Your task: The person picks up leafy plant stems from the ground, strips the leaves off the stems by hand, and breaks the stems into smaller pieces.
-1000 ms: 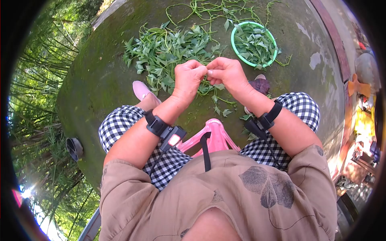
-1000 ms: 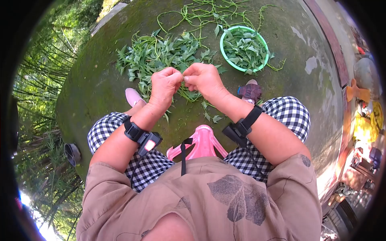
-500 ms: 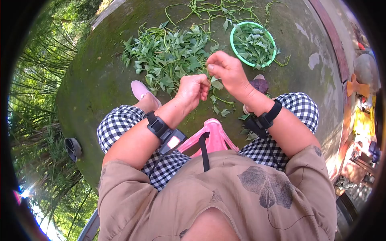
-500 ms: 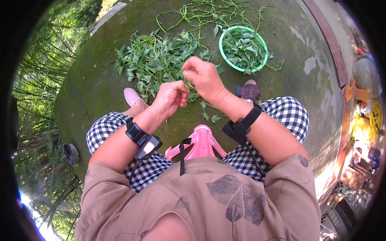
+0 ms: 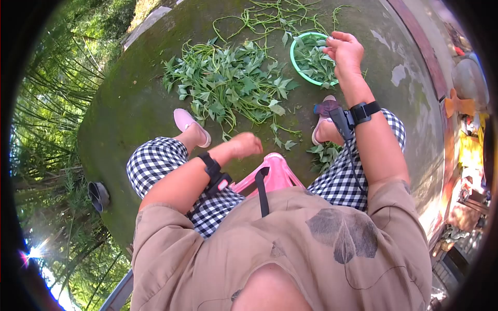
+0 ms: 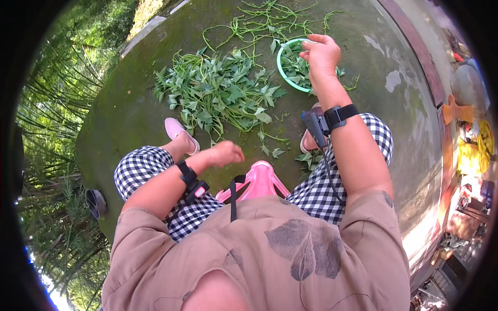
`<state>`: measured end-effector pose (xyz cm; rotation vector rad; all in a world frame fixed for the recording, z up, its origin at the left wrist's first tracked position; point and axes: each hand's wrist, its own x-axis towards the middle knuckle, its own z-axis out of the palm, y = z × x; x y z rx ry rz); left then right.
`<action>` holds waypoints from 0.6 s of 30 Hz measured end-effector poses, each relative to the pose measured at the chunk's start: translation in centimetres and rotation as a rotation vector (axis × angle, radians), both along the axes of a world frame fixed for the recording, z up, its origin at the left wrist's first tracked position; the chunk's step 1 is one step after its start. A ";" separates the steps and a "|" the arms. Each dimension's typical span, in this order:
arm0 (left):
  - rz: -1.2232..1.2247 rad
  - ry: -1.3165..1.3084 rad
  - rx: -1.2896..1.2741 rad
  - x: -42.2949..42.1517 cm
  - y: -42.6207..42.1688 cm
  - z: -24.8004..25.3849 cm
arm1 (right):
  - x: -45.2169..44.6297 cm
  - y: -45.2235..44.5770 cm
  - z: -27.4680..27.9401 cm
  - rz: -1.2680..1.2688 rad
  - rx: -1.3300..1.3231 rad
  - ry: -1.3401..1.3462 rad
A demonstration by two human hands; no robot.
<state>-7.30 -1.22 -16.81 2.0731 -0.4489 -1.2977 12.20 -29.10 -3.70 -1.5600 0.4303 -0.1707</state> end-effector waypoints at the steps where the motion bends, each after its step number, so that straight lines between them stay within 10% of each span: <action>1: -0.076 0.072 0.028 -2.9 0.5 -2.9 | -0.9 0.4 1.2 0.032 0.046 -0.039; 5: -0.139 0.572 0.253 -7.0 -2.6 2.7 | -5.8 1.6 6.2 0.147 0.251 -0.150; 18: 0.199 0.757 0.153 -12.7 1.6 -4.8 | -11.7 3.9 12.9 0.458 0.354 -0.184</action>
